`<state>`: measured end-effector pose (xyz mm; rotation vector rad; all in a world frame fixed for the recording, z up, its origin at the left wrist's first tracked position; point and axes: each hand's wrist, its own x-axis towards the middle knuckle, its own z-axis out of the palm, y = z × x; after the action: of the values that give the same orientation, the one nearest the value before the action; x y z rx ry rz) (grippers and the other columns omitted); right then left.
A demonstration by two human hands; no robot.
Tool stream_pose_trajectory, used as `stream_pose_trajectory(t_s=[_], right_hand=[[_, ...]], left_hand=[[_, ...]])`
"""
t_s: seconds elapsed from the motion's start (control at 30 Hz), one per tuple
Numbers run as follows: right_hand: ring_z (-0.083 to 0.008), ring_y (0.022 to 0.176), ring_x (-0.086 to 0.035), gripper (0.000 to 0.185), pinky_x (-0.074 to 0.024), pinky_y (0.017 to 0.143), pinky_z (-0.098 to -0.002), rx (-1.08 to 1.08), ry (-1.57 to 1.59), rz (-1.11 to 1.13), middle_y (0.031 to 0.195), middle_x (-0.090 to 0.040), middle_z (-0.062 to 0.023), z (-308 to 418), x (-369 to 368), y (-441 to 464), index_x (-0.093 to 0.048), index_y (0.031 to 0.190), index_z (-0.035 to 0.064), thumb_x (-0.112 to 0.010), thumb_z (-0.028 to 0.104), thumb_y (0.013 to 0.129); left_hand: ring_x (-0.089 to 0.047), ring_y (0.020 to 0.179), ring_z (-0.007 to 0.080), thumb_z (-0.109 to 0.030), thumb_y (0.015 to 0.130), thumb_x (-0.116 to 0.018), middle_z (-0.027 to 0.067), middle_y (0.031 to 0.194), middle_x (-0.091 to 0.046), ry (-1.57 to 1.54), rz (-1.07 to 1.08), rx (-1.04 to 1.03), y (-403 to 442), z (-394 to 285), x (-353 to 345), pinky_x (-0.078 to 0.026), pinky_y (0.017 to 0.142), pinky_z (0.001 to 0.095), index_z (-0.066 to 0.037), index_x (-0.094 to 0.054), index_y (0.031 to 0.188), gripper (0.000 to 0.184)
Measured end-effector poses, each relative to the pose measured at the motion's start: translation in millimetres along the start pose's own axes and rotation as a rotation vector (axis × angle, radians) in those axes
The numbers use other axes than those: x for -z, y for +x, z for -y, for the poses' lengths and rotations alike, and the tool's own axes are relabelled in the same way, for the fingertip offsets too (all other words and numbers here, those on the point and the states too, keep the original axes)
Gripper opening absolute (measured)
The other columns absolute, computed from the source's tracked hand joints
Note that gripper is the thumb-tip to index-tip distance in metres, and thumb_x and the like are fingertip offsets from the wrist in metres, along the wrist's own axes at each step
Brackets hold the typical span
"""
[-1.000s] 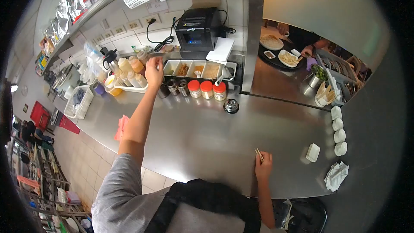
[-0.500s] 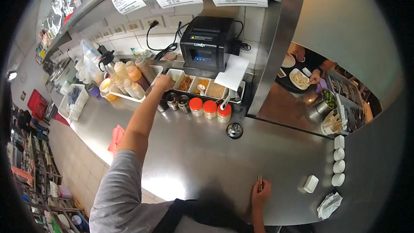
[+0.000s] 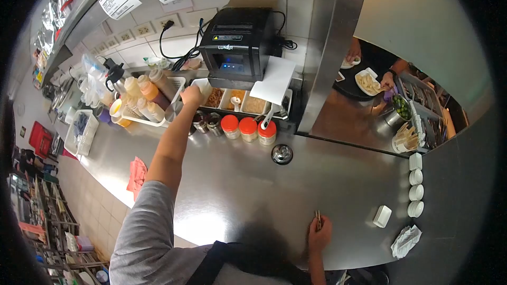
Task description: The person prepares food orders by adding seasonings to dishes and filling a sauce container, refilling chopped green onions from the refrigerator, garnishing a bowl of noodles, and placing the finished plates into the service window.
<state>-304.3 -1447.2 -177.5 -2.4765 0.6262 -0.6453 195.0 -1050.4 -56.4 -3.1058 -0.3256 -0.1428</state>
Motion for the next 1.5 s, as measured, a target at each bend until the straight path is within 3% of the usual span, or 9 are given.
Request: stream_pose_trajectory(t_s=[0.33,0.53,0.6,0.87,1.07,1.2,1.23,1.37,1.5], right_hand=[[-0.0239,0.075,-0.063,0.020,-0.0496,0.067,-0.0354,-0.004,-0.026,0.019,0.088,-0.063,-0.0100,11.1,9.8,1.5,-0.061,0.101,0.0046,-0.065,0.020,0.089],[-0.0291,0.081,-0.059,0.021,-0.0484,0.072,-0.0391,-0.113,0.131,0.112,0.093,-0.058,-0.0104,18.2,16.5,1.4,-0.063,0.102,0.0052,-0.065,0.021,0.088],[-0.0294,0.085,-0.058,0.021,-0.0475,0.075,-0.0405,0.012,0.088,0.109,0.095,-0.057,-0.0107,22.1,16.5,4.5,-0.064,0.103,0.0061,-0.066,0.020,0.087],[-0.0339,0.094,-0.055,0.030,-0.0446,0.083,-0.0448,0.414,0.223,0.054,0.102,-0.056,-0.0140,59.9,-30.9,11.8,-0.067,0.109,0.0078,-0.073,0.016,0.080],[-0.0297,0.097,-0.056,0.020,-0.0438,0.085,-0.0423,0.506,0.542,0.457,0.103,-0.059,-0.0098,161.9,-6.3,10.9,-0.067,0.103,0.0072,-0.067,0.013,0.084],[-0.0268,0.098,-0.056,0.015,-0.0423,0.087,-0.0410,0.756,0.506,0.639,0.101,-0.060,-0.0072,190.7,-11.5,-5.9,-0.068,0.100,0.0090,-0.064,0.012,0.086],[-0.0263,0.098,-0.056,0.015,-0.0419,0.087,-0.0408,0.810,0.486,0.643,0.100,-0.061,-0.0066,191.4,-15.4,-8.8,-0.068,0.100,0.0096,-0.064,0.012,0.086],[-0.0259,0.100,-0.055,0.016,-0.0411,0.089,-0.0397,0.789,0.487,0.631,0.104,-0.060,-0.0058,196.6,-18.0,-15.4,-0.068,0.101,0.0098,-0.064,0.015,0.086],[-0.0270,0.102,-0.055,0.025,-0.0412,0.090,-0.0406,0.914,0.510,0.715,0.113,-0.058,-0.0061,215.0,-12.6,-24.2,-0.066,0.109,0.0109,-0.066,0.016,0.084]], left_hand=[[-0.061,0.092,0.0263,-0.023,0.076,-0.064,0.0086,0.090,-0.065,-0.066,-0.595,-0.266,-29.7,12.2,25.3,-0.041,0.082,0.0440,-0.008,-0.070,0.078,0.017],[-0.055,0.084,0.0257,-0.017,0.079,-0.067,0.0065,0.085,-0.056,-0.124,-0.787,-0.397,-174.7,30.2,74.0,-0.039,0.080,0.0434,-0.009,-0.063,0.082,0.009],[-0.055,0.084,0.0241,-0.015,0.079,-0.068,0.0053,0.085,-0.056,-0.168,-0.836,-0.470,-234.3,41.9,81.8,-0.039,0.080,0.0424,-0.009,-0.063,0.084,0.009],[-0.054,0.083,0.0155,-0.018,0.078,-0.072,-0.0019,0.087,-0.057,-0.199,-0.563,-0.665,-414.4,74.0,33.5,-0.039,0.088,0.0424,-0.014,-0.067,0.101,0.024],[-0.055,0.081,0.0130,-0.019,0.079,-0.070,-0.0036,0.085,-0.057,-0.335,-0.405,-0.692,-473.9,79.3,-24.1,-0.039,0.093,0.0438,-0.016,-0.068,0.100,0.021],[-0.051,0.107,0.0243,-0.034,0.074,-0.078,0.0070,0.110,-0.055,-0.564,-0.380,-0.468,-486.6,75.7,-16.0,-0.034,0.100,0.0496,-0.014,-0.057,0.120,0.054],[-0.041,0.123,0.0343,-0.039,0.064,-0.085,0.0158,0.132,-0.045,-0.605,-0.342,-0.437,-485.1,81.3,-26.4,-0.030,0.105,0.0525,-0.012,-0.038,0.139,0.093],[-0.031,0.136,0.0405,-0.035,0.050,-0.093,0.0225,0.148,-0.032,-0.811,-0.106,-0.389,-470.4,93.5,-29.8,-0.028,0.109,0.0523,-0.006,-0.011,0.150,0.133],[-0.040,0.131,0.0385,-0.025,0.053,-0.093,0.0252,0.145,-0.035,-1.195,0.012,-0.345,-463.0,87.5,-55.1,-0.034,0.108,0.0456,-0.004,-0.007,0.151,0.132]])
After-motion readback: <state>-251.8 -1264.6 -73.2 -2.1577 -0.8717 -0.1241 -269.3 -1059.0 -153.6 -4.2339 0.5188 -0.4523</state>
